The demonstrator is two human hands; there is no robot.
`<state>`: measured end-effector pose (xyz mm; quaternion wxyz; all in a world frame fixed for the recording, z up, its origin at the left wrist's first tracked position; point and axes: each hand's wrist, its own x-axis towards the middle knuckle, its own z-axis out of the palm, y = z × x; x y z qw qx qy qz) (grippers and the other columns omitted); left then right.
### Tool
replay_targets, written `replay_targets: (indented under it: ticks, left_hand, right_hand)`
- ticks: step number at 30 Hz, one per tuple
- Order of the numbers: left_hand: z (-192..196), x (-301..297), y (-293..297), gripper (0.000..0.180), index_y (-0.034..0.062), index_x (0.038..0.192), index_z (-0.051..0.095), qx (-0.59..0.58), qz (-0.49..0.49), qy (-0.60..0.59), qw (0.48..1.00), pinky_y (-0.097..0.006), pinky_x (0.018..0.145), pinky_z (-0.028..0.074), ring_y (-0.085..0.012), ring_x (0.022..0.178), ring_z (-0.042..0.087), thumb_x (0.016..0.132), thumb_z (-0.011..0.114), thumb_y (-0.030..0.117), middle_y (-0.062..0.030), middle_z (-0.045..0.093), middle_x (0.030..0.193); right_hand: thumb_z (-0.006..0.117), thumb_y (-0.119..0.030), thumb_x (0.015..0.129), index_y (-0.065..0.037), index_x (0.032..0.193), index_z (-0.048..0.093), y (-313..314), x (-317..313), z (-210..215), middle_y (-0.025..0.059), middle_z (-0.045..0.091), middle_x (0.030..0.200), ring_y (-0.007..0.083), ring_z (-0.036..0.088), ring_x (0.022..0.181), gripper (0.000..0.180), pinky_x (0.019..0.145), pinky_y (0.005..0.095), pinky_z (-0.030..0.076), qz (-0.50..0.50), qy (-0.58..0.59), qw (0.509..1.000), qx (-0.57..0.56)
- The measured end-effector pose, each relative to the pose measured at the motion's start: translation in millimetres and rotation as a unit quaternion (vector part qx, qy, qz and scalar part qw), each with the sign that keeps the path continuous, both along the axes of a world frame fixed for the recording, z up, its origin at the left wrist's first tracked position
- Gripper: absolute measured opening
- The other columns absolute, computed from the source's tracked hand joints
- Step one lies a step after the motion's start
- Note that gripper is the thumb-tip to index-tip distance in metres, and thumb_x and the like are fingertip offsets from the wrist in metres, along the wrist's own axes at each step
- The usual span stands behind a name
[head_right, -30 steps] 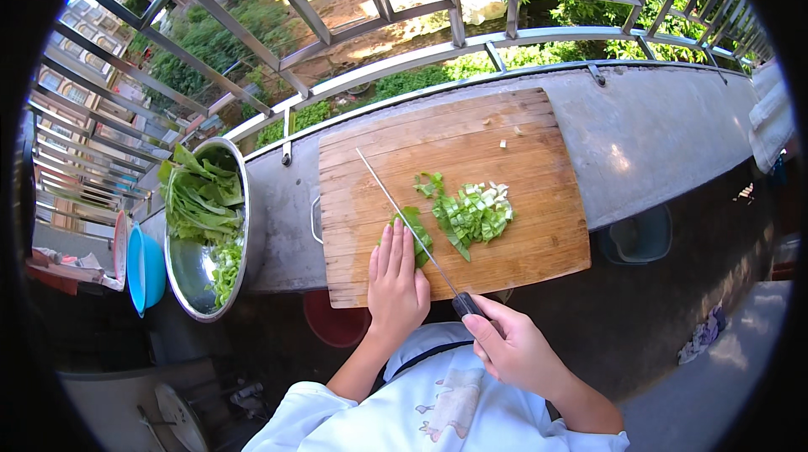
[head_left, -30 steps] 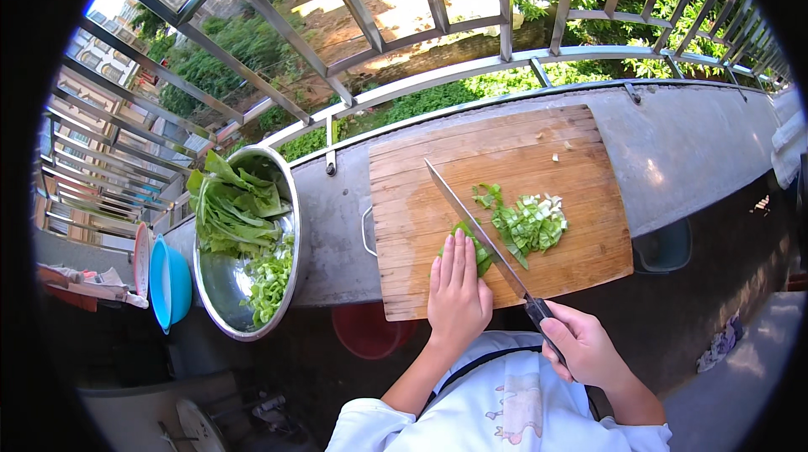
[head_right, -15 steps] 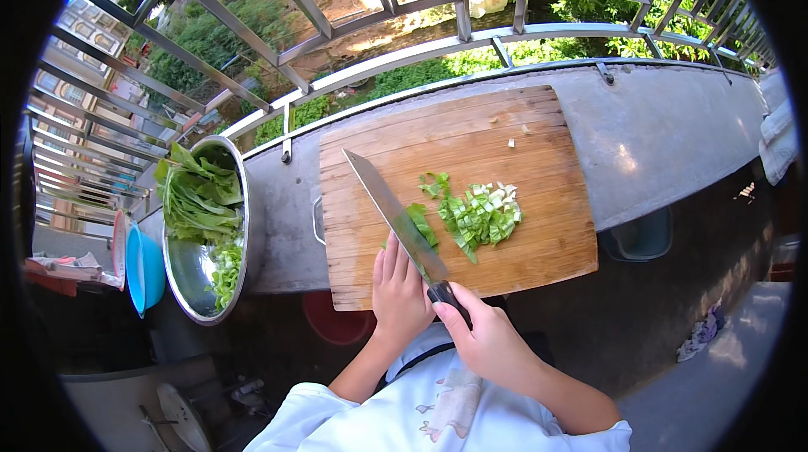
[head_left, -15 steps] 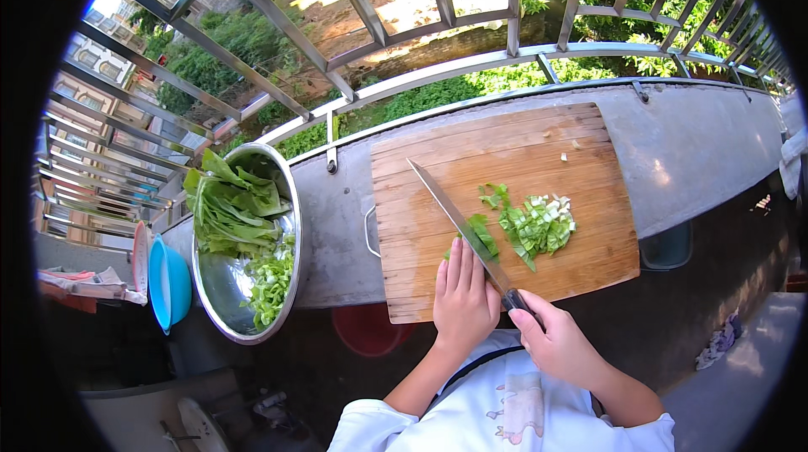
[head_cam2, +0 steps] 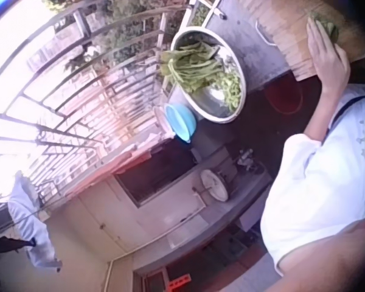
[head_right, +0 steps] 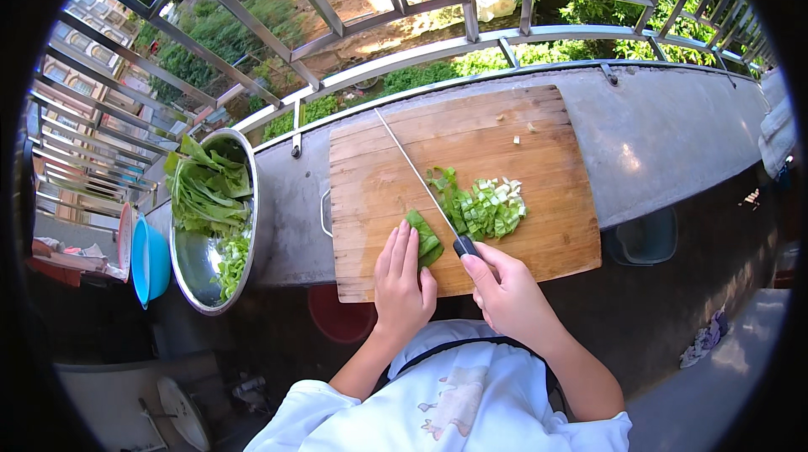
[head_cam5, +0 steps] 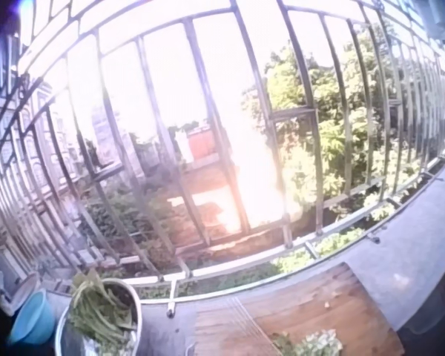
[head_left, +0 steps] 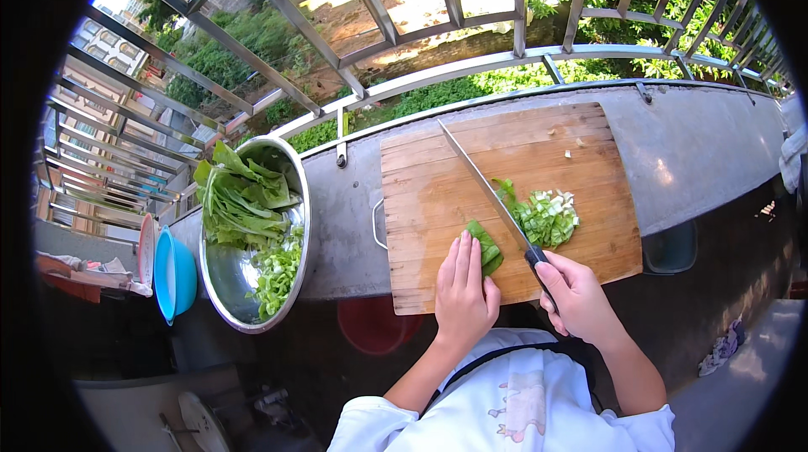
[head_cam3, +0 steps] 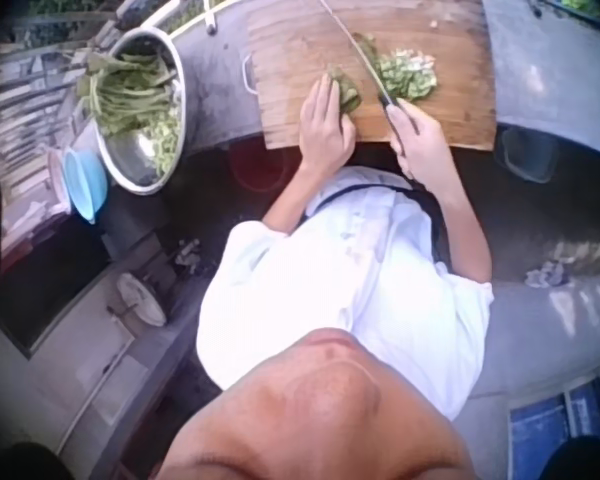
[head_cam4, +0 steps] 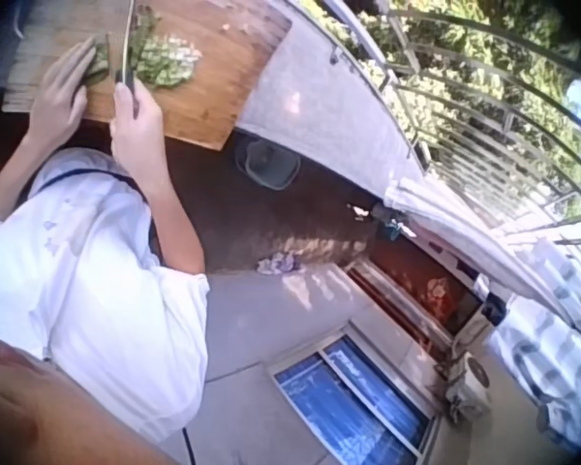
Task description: The person repeatedly chops leafy green vegetables on a wooden cutting board using a cleaver and transfers the chopped pieces into a metal bowl. The person handles the vegetables one at a time, slices them into small pieces, and accumulates them in the bowl.
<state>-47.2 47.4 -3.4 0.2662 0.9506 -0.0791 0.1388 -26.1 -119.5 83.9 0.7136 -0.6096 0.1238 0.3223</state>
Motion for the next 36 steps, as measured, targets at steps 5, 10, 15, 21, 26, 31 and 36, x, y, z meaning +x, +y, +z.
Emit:
replay_targets:
  ticks: [5, 10, 15, 21, 26, 31, 36]
  left_hand:
    - [1.3, -4.6, -2.1, 0.055, -0.0054, 0.13, 0.041, 0.074, 0.009, 0.022, 0.997, -0.042, 0.103, 0.029, -0.033, 0.129, 0.035, 0.078, 0.048, 0.01, -0.0205, 0.037, 0.139]
    - [-2.5, -5.9, -1.0, 0.056, -0.0049, 0.131, 0.04, 0.079, 0.006, 0.024, 0.997, -0.042, 0.104, 0.028, -0.0323, 0.131, 0.033, 0.079, 0.047, 0.011, -0.0201, 0.035, 0.141]
    - [-3.7, -4.9, -1.1, 0.054, -0.0063, 0.129, 0.042, 0.099, 0.004, 0.021, 0.995, -0.042, 0.103, 0.029, -0.0325, 0.13, 0.035, 0.079, 0.047, 0.012, -0.021, 0.036, 0.14]
    - [-2.8, -5.2, -1.0, 0.052, -0.0083, 0.127, 0.044, 0.118, 0.003, 0.016, 0.993, -0.04, 0.102, 0.031, -0.0316, 0.129, 0.038, 0.08, 0.046, 0.014, -0.0217, 0.039, 0.138]
    - [-4.7, -5.1, -0.5, 0.051, -0.0078, 0.126, 0.045, 0.117, 0.007, 0.01, 0.993, -0.04, 0.101, 0.032, -0.0314, 0.127, 0.039, 0.08, 0.046, 0.014, -0.0215, 0.04, 0.136]
    - [-1.5, -3.2, -0.9, 0.048, -0.0068, 0.125, 0.047, 0.089, 0.007, -0.004, 0.996, -0.041, 0.1, 0.034, -0.0327, 0.126, 0.04, 0.08, 0.048, 0.011, -0.0219, 0.042, 0.135]
    - [2.4, -4.1, -2.1, 0.047, -0.0078, 0.124, 0.046, 0.025, 0.018, 0.005, 1.0, -0.041, 0.1, 0.036, -0.0354, 0.125, 0.04, 0.079, 0.049, 0.005, -0.023, 0.043, 0.132]
  right_hand:
    - [0.045, -0.022, 0.096, 0.0, 0.125, 0.045, -14.3, -21.2, 16.3, -0.0046, 0.042, 0.054, 0.0016, 0.037, 0.039, 0.036, 0.036, 0.0173, 0.03, 0.012, 0.023, 1.0, 0.017]
    - [0.047, -0.022, 0.096, -0.001, 0.127, 0.044, -19.5, -39.4, 20.3, -0.0037, 0.046, 0.058, 0.002, 0.039, 0.041, 0.038, 0.038, 0.0173, 0.032, 0.042, 0.044, 0.998, 0.024]
    - [0.048, -0.023, 0.095, -0.002, 0.126, 0.047, -17.8, -43.4, 11.2, -0.0036, 0.045, 0.061, 0.0019, 0.039, 0.045, 0.037, 0.041, 0.0176, 0.033, 0.05, 0.057, 0.997, 0.01]
    - [0.048, -0.023, 0.095, 0.001, 0.12, 0.05, -4.4, -36.8, 8.3, -0.0034, 0.046, 0.065, 0.0029, 0.04, 0.056, 0.034, 0.049, 0.0194, 0.036, 0.061, 0.007, 0.997, -0.041]
    - [0.047, -0.022, 0.095, 0.002, 0.112, 0.054, 21.1, -2.5, -2.8, -0.0019, 0.05, 0.067, 0.003, 0.04, 0.057, 0.031, 0.049, 0.0202, 0.036, 0.077, -0.052, 0.995, -0.03]
    - [0.046, -0.026, 0.096, 0.0, 0.109, 0.054, 17.3, 10.6, -6.2, -0.0034, 0.046, 0.059, 0.0025, 0.038, 0.046, 0.03, 0.041, 0.0199, 0.033, 0.042, -0.012, 0.999, 0.019]
    - [0.043, -0.025, 0.097, -0.002, 0.12, 0.048, 1.6, -7.2, 5.0, -0.0041, 0.042, 0.054, 0.0026, 0.037, 0.038, 0.033, 0.035, 0.0183, 0.03, 0.032, 0.018, 0.999, 0.013]
